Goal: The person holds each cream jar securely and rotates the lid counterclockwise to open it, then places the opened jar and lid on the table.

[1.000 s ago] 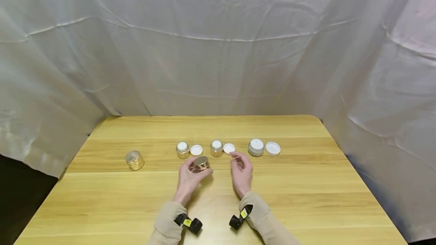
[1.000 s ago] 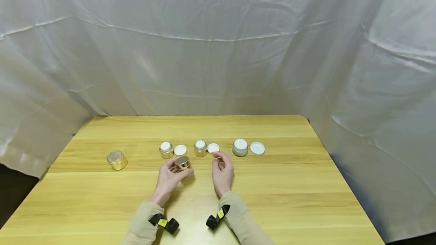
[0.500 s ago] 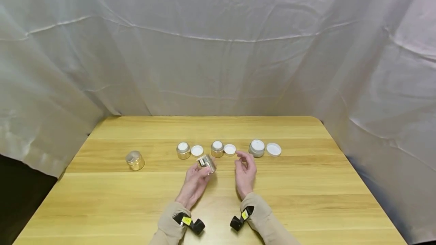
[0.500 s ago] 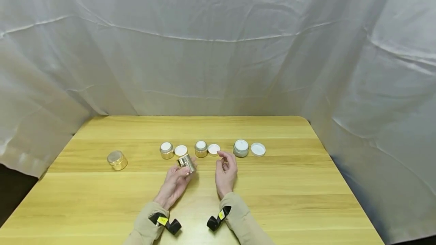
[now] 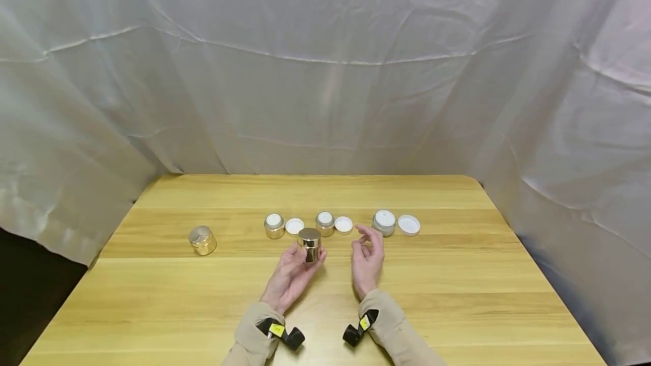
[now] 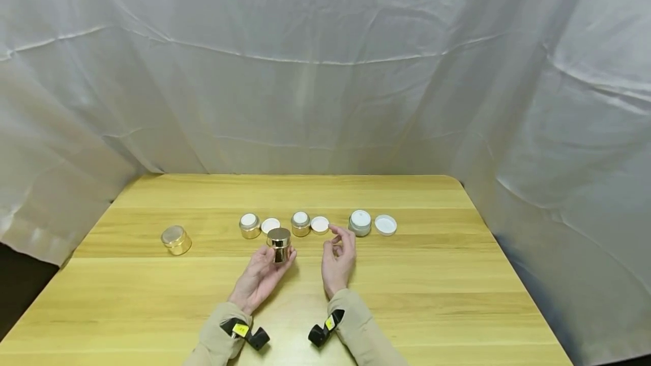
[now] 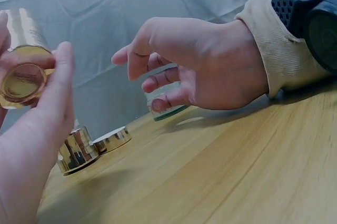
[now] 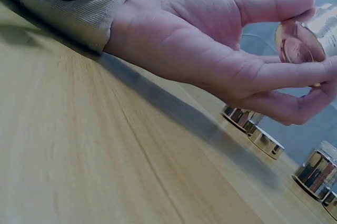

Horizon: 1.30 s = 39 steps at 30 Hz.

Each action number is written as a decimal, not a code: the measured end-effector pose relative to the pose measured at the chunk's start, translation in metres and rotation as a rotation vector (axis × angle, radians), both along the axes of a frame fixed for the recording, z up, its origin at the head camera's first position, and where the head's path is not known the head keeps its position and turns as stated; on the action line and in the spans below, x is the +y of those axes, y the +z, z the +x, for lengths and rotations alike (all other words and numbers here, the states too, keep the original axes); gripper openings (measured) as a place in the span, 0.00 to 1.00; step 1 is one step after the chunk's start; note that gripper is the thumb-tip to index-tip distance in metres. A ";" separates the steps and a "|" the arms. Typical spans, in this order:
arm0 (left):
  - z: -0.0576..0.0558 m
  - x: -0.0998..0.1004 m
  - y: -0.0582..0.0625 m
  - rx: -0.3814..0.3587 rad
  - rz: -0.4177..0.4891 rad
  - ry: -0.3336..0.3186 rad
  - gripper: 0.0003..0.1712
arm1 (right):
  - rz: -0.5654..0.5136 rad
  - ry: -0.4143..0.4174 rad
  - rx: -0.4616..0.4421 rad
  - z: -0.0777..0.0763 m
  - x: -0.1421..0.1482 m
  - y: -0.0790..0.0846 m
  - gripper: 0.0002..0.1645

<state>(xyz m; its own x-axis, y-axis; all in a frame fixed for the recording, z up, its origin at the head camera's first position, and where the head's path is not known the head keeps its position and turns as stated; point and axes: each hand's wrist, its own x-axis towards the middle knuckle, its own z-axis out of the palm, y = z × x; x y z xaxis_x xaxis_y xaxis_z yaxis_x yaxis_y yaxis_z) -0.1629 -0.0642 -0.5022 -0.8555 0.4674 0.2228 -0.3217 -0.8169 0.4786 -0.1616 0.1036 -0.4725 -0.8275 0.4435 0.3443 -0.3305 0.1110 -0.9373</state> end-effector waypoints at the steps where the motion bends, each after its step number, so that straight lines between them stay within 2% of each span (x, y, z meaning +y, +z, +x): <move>1: 0.001 0.000 0.000 0.000 -0.003 -0.010 0.21 | 0.001 -0.001 0.001 0.000 0.000 0.000 0.20; 4: 0.002 0.002 0.001 -0.032 -0.029 -0.018 0.23 | 0.004 0.000 0.011 0.000 0.000 0.000 0.20; 7: 0.002 0.005 0.002 -0.089 -0.061 0.005 0.22 | 0.009 0.006 0.016 0.000 0.000 0.000 0.20; 9: 0.002 0.006 0.003 -0.118 -0.072 0.020 0.27 | 0.008 0.007 0.018 -0.004 0.001 -0.005 0.21; 11: 0.001 0.007 0.003 -0.123 -0.088 0.019 0.33 | 0.006 0.008 0.026 -0.009 0.003 -0.015 0.21; 15: -0.001 0.007 0.004 -0.110 -0.107 -0.033 0.40 | 0.000 0.014 0.081 -0.020 0.009 -0.034 0.22; 18: -0.002 0.008 0.004 -0.104 -0.117 -0.064 0.42 | 0.000 0.035 0.122 -0.020 0.010 -0.033 0.20; 23: -0.003 0.010 0.002 -0.123 -0.148 -0.063 0.41 | 0.049 0.075 0.164 -0.022 0.013 -0.031 0.13; 26: -0.002 0.011 0.001 -0.143 -0.165 -0.036 0.42 | 0.123 0.109 0.210 -0.023 0.016 -0.029 0.10; 30: -0.001 0.012 0.000 -0.137 -0.197 0.004 0.38 | 0.285 0.176 0.261 -0.026 0.022 -0.023 0.09; 35: -0.001 0.012 -0.001 -0.111 -0.207 -0.003 0.22 | 0.468 0.306 0.211 -0.026 0.027 -0.005 0.08; 39: 0.000 0.011 -0.002 -0.095 -0.193 -0.006 0.17 | 0.582 0.394 0.144 -0.021 0.027 0.011 0.08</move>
<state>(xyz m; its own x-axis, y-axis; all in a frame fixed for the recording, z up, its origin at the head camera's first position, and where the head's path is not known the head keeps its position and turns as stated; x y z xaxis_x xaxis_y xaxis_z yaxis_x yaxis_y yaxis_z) -0.1632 -0.0530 -0.5037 -0.8653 0.4991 0.0467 -0.3780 -0.7109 0.5931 -0.1830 0.1301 -0.4619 -0.8168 -0.1674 0.5521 -0.5648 0.4267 -0.7063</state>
